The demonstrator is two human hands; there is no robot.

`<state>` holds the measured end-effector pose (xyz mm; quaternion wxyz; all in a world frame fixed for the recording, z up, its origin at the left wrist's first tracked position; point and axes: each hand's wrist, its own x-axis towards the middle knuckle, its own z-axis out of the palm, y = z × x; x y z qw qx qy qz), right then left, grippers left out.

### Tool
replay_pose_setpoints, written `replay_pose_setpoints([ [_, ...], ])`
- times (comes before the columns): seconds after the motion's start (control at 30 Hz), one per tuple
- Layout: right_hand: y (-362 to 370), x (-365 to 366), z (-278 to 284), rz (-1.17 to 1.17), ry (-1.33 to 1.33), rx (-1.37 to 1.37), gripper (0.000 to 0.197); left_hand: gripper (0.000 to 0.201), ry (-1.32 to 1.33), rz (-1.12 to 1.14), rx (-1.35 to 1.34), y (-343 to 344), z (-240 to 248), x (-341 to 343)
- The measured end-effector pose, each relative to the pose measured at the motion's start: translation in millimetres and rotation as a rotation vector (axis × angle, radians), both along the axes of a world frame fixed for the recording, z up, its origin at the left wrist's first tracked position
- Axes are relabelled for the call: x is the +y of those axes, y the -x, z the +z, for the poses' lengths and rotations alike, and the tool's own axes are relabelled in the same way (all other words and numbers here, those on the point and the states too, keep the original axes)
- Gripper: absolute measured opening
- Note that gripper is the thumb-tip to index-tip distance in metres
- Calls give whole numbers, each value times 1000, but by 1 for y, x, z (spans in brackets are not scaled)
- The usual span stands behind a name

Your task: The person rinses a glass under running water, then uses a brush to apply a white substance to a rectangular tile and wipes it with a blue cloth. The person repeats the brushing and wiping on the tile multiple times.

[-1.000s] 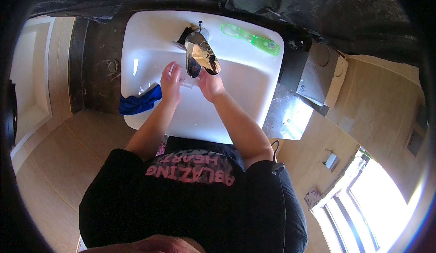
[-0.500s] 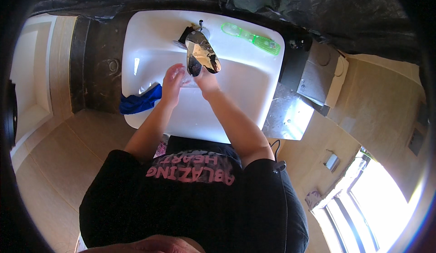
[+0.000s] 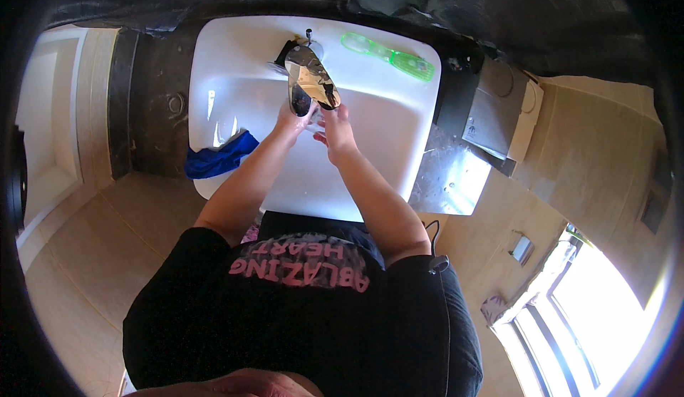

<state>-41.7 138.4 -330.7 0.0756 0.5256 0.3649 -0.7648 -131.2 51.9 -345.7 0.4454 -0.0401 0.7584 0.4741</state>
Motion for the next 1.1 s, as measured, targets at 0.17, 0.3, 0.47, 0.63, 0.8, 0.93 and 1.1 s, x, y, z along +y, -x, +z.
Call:
replay_pose_setpoints([
  [0.17,27,6,-5,72,350,8,36,60,-56,-170,622,-8,-37,-56],
  [0.3,48,-5,-17,80,324,164,36,72,53,-265,696,-5,16,-74],
  [0.47,45,-27,-28,49,213,347,35,74,129,-241,530,3,46,-76],
  [0.63,25,-24,-7,251,102,179,35,83,379,-708,461,8,78,-65],
  [0.8,-2,-15,1,135,220,56,51,78,332,-612,124,2,74,-63],
  [0.93,-24,-10,22,217,-199,95,55,77,96,4,-648,-13,54,-87],
  [1.1,-36,-9,57,455,-1265,315,63,71,-29,321,-770,-33,59,-92],
])
